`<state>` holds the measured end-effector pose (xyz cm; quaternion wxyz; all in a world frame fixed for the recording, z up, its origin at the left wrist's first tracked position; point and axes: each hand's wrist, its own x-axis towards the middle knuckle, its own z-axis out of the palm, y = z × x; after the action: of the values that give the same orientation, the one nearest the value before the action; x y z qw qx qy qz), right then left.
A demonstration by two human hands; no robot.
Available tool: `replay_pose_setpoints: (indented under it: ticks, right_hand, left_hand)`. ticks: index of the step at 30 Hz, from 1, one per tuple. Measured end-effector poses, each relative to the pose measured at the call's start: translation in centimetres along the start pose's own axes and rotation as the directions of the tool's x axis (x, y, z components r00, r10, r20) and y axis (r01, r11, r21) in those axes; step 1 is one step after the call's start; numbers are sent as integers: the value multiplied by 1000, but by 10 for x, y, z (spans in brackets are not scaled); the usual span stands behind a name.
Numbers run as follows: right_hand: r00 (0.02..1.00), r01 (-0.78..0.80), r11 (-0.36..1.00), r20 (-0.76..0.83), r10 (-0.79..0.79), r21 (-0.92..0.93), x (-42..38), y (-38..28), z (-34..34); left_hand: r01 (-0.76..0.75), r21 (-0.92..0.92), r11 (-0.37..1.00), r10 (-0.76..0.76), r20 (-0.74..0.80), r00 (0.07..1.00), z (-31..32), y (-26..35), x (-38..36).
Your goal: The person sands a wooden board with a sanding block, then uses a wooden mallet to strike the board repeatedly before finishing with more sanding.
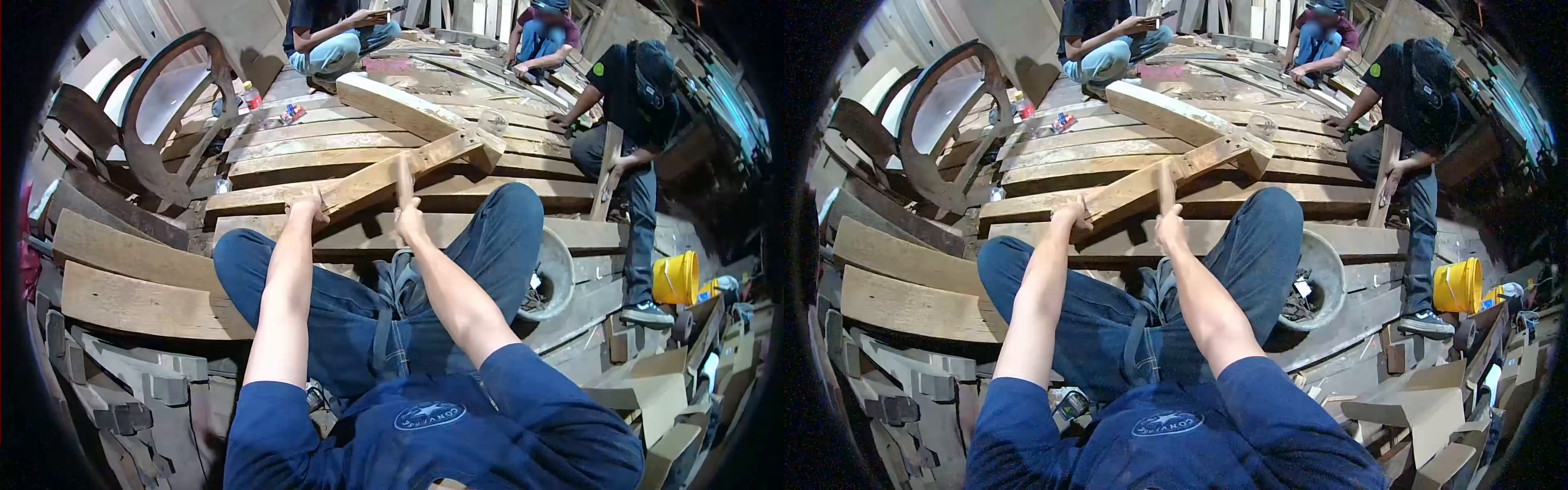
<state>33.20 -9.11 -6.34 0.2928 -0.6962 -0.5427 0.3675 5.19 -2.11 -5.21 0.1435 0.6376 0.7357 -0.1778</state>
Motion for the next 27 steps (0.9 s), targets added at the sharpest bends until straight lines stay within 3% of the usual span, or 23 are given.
replay_pose_setpoints:
  ticks: [1, 3, 6, 7, 10, 11, 13, 15, 16, 17, 19, 21, 24, 25, 27]
  right_hand:
    - [995, 60, 994, 87, -52, -88, 4, 9, 6]
    - [960, 206, 920, 252, -124, -334, -13, -9, -1]
    - [973, 205, 895, 178, -145, -396, -9, -7, 5]
    - [983, 180, 911, 95, -156, -371, 2, 5, 14]
    - [976, -50, 998, -210, 54, 22, 19, 6, 13]
    - [969, -18, 1000, -246, 12, -24, 21, 6, 8]
    - [983, 29, 1000, -182, -31, -11, 8, 0, 1]
    - [995, 93, 973, -22, -100, -213, 2, -4, 7]
    - [983, 173, 920, 117, -140, -351, -1, -10, 7]
    - [951, 282, 862, 240, -194, -420, -11, -18, 8]
    - [934, 306, 859, 306, -187, -411, -23, -29, 7]
    - [971, 221, 875, 177, -158, -430, -15, -29, 8]
    - [980, -66, 990, -197, 41, -122, 1, -22, 0]
    - [982, 69, 995, -170, -80, -72, -1, -20, -10]
    - [952, 17, 994, -302, -49, -107, 25, 5, 13]
  left_hand:
    - [9, 20, 1000, -11, 90, 996, -28, 8, -28]
    - [61, 32, 998, -62, 30, 998, -16, 10, -21]
    - [-4, 76, 997, 2, 31, 1000, -3, 0, 1]
    - [-5, 73, 997, 3, 29, 1000, -3, 0, -3]
    - [26, 50, 998, -27, 24, 999, -17, 8, -23]
    - [14, 40, 999, -15, 33, 999, -15, 7, -22]
    - [6, 36, 999, -7, 40, 999, -18, 5, -22]
    - [11, 36, 999, -13, 47, 999, -20, 7, -27]
    - [14, 102, 995, -8, -57, 998, -8, 6, -18]
    - [-8, 73, 997, 9, -19, 1000, -2, 2, -9]
    - [-44, 11, 999, 43, 49, 998, -5, -1, -3]
    - [14, 9, 1000, -15, 47, 999, -11, 8, -12]
    - [39, 43, 998, -39, -7, 999, -6, 6, -12]
    - [29, 54, 998, -29, -1, 1000, -7, 4, -12]
    - [7, 73, 997, -8, 15, 1000, -8, 4, -12]
